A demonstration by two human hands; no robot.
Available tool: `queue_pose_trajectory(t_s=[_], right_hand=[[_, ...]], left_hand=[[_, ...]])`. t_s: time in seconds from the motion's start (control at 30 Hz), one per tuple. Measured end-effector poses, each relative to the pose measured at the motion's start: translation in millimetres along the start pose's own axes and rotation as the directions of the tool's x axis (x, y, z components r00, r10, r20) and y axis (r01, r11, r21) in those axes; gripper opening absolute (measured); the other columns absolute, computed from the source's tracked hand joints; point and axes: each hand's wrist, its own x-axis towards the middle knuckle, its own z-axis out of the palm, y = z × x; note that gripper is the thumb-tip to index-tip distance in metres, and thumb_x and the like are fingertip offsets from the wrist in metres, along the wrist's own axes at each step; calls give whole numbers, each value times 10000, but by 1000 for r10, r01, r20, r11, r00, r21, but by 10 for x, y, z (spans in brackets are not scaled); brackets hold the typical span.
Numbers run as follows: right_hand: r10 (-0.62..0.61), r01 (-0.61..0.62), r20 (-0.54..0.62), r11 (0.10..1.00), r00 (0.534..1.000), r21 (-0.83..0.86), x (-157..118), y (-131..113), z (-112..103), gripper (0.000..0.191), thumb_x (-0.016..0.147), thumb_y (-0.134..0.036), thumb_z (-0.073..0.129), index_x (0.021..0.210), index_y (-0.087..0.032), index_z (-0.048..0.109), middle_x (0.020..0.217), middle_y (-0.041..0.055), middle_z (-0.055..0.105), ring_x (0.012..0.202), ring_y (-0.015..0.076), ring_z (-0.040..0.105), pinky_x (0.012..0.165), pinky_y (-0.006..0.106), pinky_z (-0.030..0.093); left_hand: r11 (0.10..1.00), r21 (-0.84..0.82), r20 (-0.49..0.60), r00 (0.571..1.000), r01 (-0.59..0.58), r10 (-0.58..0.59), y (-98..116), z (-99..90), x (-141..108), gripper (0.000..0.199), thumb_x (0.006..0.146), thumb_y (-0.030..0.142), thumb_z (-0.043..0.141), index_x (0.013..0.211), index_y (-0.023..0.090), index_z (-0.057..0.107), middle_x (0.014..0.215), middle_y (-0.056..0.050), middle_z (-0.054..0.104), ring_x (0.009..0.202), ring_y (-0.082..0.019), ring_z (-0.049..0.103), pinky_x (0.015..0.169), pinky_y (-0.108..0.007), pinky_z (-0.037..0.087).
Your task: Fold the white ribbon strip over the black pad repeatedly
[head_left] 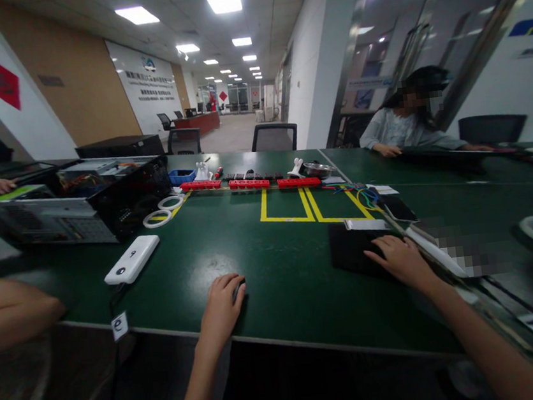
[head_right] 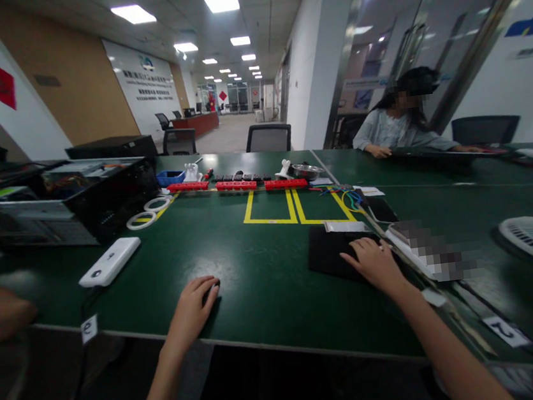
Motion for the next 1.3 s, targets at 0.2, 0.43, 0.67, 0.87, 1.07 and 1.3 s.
queue_pose_trajectory(t_s=[0.2,0.43,0.67,0.87,1.07,1.3], right_hand=[[-55,45,106,994,993,98,74,-27,68,635,852,-573,293,1185,-116,582,1102,188,583,1039,315,530,967,549,315],[-75,30,226,980,971,199,183,-181,-54,675,832,-651,314,1293,-187,480,1203,159,523,1115,324,487,955,642,279],[-119,93,181,985,976,143,171,-697,-141,600,893,-521,276,1297,-131,487,1237,193,503,1168,319,453,936,510,382],[-109,103,80,992,991,79,-52,-1323,-188,606,914,-485,218,1358,-128,423,1263,215,513,1235,387,374,921,591,352],[-129,116,103,986,986,118,-266,-1861,-372,612,915,-478,233,1386,-119,388,1295,220,497,1264,422,337,928,620,320],[-147,127,85,971,985,204,-130,-1830,-628,486,933,-383,257,1360,-221,424,1280,154,510,1112,318,506,863,453,426]], left_hand=[[1000,3,3,1000,-1,1,-7,14,-2,228,902,254,482,1037,202,659,1039,-78,660,984,-233,590,917,-429,453],[1000,7,2,1000,-1,1,-9,14,-8,231,903,262,481,1039,196,656,1036,-81,658,986,-233,588,923,-432,449],[1000,5,2,1000,-3,3,-10,16,-5,237,904,276,478,1042,206,657,1039,-82,655,980,-232,588,915,-438,453],[1000,12,17,1000,-16,16,1,7,-3,238,904,288,483,1045,211,659,1049,-78,658,990,-236,586,924,-432,444],[987,13,181,971,-162,157,98,-78,-8,452,853,410,570,1280,270,522,1307,-77,553,1212,-261,470,1024,-484,334],[962,-22,384,886,-273,260,149,-148,-14,662,714,558,662,1314,345,480,1385,-84,488,1296,-293,403,1070,-557,207]])
